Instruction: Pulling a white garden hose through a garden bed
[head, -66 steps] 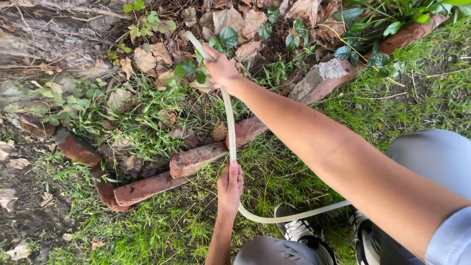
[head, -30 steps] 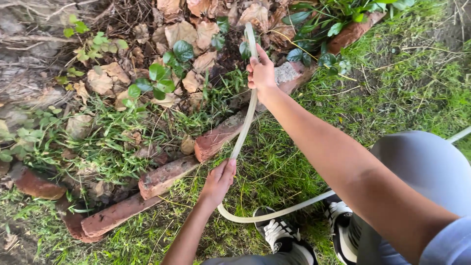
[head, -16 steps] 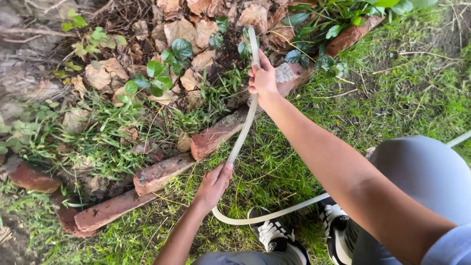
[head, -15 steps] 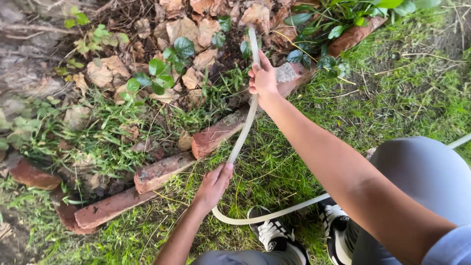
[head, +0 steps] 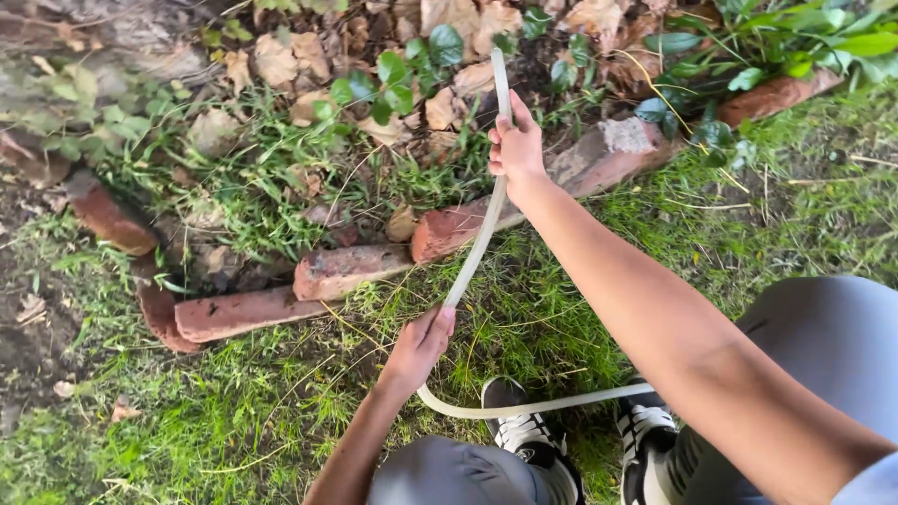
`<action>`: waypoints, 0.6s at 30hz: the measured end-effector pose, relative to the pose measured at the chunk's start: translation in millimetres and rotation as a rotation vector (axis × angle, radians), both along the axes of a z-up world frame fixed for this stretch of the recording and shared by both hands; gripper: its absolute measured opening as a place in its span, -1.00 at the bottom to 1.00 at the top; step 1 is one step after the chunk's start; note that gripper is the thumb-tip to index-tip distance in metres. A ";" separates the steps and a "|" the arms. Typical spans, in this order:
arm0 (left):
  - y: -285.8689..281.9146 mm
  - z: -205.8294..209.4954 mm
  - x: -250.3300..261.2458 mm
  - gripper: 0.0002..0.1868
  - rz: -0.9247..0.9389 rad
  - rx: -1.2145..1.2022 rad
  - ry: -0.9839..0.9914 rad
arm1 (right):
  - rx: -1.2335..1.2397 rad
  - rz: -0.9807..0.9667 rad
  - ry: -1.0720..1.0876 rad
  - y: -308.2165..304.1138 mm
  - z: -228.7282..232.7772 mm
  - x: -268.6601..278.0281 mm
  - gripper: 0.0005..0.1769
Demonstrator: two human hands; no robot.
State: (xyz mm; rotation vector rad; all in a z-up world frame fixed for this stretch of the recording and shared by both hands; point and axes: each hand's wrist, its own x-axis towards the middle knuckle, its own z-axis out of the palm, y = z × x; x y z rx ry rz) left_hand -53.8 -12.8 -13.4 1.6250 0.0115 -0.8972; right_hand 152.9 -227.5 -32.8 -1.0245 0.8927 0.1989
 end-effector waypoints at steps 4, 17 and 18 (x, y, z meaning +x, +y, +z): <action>5.3 11.5 -4.6 -0.63 0.072 0.034 0.085 | 0.020 0.037 -0.018 17.6 -1.8 2.9 -0.44; 18.1 29.0 -24.9 -0.56 0.157 0.202 -0.088 | -0.108 0.158 -0.172 40.0 -40.9 -9.3 -0.49; 18.2 29.8 -27.0 -0.56 0.161 0.196 -0.086 | -0.113 0.163 -0.170 40.0 -37.1 -12.6 -0.49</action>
